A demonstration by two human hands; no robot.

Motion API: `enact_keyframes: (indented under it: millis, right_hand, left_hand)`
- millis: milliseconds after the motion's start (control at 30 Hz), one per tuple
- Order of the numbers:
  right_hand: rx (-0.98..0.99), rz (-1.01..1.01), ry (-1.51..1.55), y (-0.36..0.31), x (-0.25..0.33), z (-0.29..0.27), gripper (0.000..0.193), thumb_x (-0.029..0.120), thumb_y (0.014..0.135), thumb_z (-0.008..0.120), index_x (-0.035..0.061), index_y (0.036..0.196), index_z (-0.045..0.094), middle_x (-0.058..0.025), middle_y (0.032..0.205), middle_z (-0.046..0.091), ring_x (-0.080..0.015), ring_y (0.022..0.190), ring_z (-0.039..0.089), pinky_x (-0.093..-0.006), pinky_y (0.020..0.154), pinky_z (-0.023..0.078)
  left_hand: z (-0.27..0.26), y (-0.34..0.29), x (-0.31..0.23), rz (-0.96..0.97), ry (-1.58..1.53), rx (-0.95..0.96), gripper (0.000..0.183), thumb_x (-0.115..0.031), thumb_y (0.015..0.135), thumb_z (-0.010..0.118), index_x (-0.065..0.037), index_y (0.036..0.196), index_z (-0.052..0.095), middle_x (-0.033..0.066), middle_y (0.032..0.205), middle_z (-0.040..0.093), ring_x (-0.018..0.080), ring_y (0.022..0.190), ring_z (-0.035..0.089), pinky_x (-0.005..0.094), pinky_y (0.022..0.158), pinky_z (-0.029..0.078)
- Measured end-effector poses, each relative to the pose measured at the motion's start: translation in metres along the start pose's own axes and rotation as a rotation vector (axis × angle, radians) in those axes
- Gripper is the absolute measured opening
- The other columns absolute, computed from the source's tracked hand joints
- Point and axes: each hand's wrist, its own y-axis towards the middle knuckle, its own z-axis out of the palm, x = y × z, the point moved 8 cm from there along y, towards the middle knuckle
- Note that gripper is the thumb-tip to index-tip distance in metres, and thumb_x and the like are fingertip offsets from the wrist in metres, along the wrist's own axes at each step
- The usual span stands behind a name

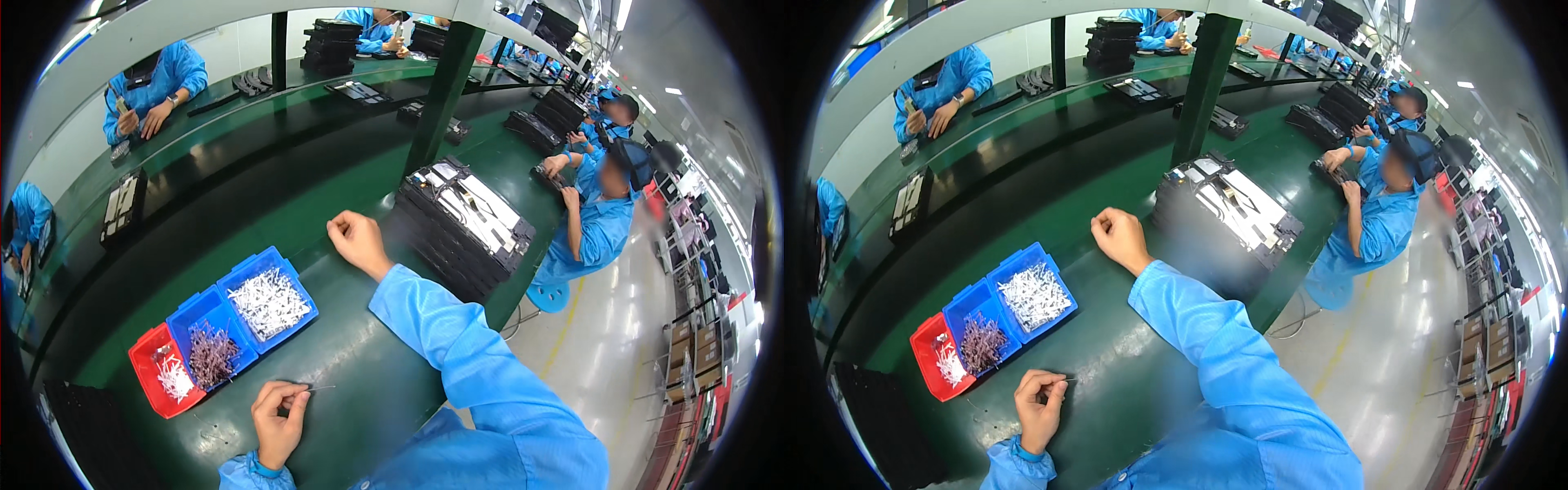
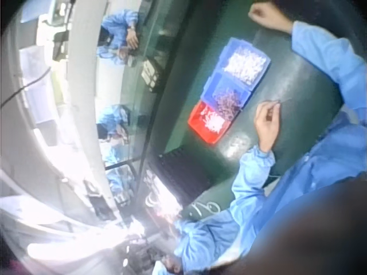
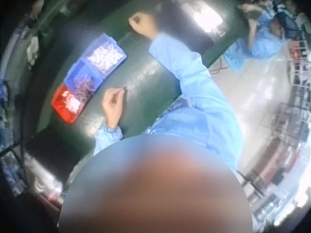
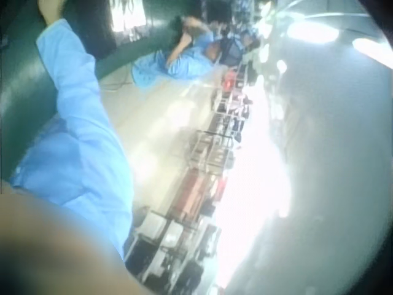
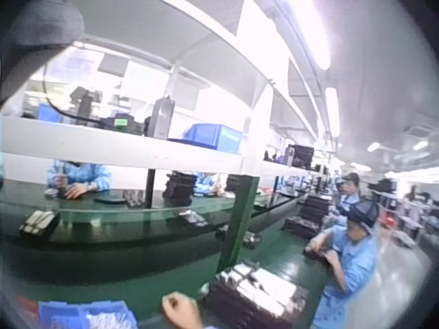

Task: Assemble internal electronic components and wires into a tablet or mobile device chassis on a production line.

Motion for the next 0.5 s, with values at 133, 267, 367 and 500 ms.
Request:
enact_keyframes:
  millis: [133,267,367,500]
  right_hand:
    - [0.004,-0.198,-0.166,-0.013,0.019,-0.006,0.009,0.015,0.088,0.072,0.0068,0.092,0.073,-0.0054,0.097,0.065,-0.0187,0.066,0.064,-0.0331,0.064,0.053]
    - [0.042,-0.251,-0.198,-0.02,0.03,0.002,0.009,0.015,0.087,0.072,0.0082,0.093,0.074,-0.0066,0.101,0.067,-0.0235,0.077,0.068,-0.0359,0.07,0.056]
    - [0.037,-0.364,-0.195,-0.022,0.035,0.005,0.008,0.013,0.085,0.072,0.0082,0.091,0.075,-0.0096,0.098,0.069,-0.0305,0.093,0.069,-0.04,0.08,0.057]
    - [0.112,-0.38,-0.204,-0.024,0.049,0.01,0.013,0.008,0.084,0.07,0.0075,0.096,0.075,-0.012,0.103,0.07,-0.0325,0.096,0.068,-0.0401,0.085,0.056]
  left_hand:
    - [0.004,0.006,-0.001,-0.017,-0.015,0.026,0.01,0.002,0.087,0.078,0.002,0.097,0.075,0.0086,0.093,0.068,0.0101,0.072,0.063,0.0225,0.065,0.051]
    - [0.0,0.004,-0.003,-0.005,0.047,0.021,0.01,0.0,0.088,0.078,0.001,0.096,0.075,0.0078,0.092,0.068,0.0104,0.07,0.062,0.0239,0.063,0.051]
    - [-0.001,0.003,0.002,0.002,0.109,0.054,0.01,-0.001,0.087,0.079,0.0,0.097,0.075,0.0073,0.09,0.067,0.0108,0.07,0.062,0.025,0.063,0.051]
    - [-0.005,0.003,0.003,0.073,0.092,0.044,0.01,-0.006,0.093,0.075,-0.002,0.102,0.074,0.008,0.09,0.064,0.0166,0.077,0.065,0.029,0.064,0.052]
